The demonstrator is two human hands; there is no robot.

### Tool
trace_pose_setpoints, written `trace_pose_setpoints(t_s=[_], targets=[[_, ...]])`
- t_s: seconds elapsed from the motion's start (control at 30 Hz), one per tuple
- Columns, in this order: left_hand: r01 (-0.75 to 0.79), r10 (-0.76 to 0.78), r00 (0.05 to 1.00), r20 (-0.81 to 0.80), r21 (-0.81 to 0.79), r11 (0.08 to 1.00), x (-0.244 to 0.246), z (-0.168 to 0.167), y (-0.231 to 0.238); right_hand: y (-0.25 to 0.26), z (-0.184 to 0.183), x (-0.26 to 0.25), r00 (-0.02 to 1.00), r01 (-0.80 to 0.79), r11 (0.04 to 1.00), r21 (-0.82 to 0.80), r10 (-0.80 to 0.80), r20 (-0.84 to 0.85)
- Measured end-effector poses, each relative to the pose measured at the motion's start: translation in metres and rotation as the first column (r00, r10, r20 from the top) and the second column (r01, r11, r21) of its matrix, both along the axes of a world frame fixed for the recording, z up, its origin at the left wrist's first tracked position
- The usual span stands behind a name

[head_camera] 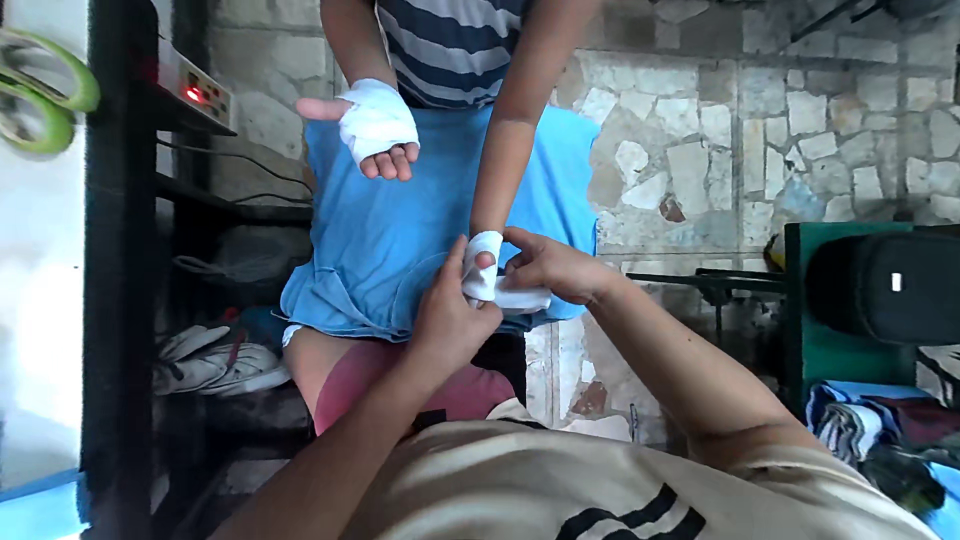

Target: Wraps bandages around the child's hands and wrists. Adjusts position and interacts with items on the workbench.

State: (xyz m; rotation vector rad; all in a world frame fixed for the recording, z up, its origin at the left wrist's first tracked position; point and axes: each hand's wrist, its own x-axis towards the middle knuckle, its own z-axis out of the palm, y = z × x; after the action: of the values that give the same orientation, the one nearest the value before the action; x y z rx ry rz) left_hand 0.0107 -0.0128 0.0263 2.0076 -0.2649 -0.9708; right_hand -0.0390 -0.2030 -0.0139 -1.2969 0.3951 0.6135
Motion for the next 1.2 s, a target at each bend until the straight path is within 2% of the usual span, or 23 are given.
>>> trace_pose_setpoints(t_s=[0.13, 0.27, 0.4, 0.5, 0.63, 0.7, 0.77, 0.87, 1.03, 1.2], targets=[[-0.028, 0.024, 0.998, -0.064, -0.06, 0.998, 0.01, -0.001, 0.012, -0.028, 0.006, 0.002, 0.99, -0.14, 0.989, -0.043, 0.142, 0.029], [-0.012, 0.01, 0.999, -0.032, -0.053, 0.999, 0.011, -0.001, 0.014, -0.043, 0.011, -0.008, 0.98, -0.182, 0.982, -0.044, 0.184, 0.072], [0.057, -0.056, 0.998, 0.03, -0.027, 0.998, 0.009, 0.0, 0.013, -0.054, 0.012, -0.026, 0.975, -0.048, 0.997, 0.064, 0.033, 0.219], [0.081, -0.077, 0.991, 0.11, -0.031, 0.996, 0.006, 0.0, 0.009, -0.057, 0.02, -0.035, 0.976, -0.006, 0.994, 0.112, -0.018, 0.219], [0.129, -0.128, 0.974, 0.185, 0.004, 0.992, 0.0, 0.004, 0.003, -0.049, 0.052, -0.045, 0.968, -0.01, 0.994, 0.106, -0.017, 0.25], [0.132, -0.12, 0.966, 0.229, -0.039, 0.99, -0.006, -0.001, 0.002, -0.038, 0.071, -0.044, 0.963, 0.047, 0.989, 0.144, -0.083, 0.256], [0.14, -0.122, 0.967, 0.222, -0.068, 0.988, -0.012, -0.004, 0.001, -0.026, 0.087, -0.04, 0.949, 0.091, 0.976, 0.2, -0.146, 0.279], [0.181, -0.171, 0.974, 0.148, -0.058, 0.982, -0.013, -0.002, 0.0, -0.011, 0.103, -0.03, 0.936, 0.09, 0.972, 0.218, -0.157, 0.315], [0.22, -0.207, 0.966, 0.152, -0.071, 0.973, -0.016, 0.001, -0.001, 0.016, 0.115, -0.012, 0.947, 0.021, 0.986, 0.166, -0.073, 0.314], [0.256, -0.201, 0.933, 0.299, -0.157, 0.954, -0.026, 0.004, 0.004, 0.036, 0.123, 0.001, 0.93, -0.084, 0.995, -0.052, 0.097, 0.354]])
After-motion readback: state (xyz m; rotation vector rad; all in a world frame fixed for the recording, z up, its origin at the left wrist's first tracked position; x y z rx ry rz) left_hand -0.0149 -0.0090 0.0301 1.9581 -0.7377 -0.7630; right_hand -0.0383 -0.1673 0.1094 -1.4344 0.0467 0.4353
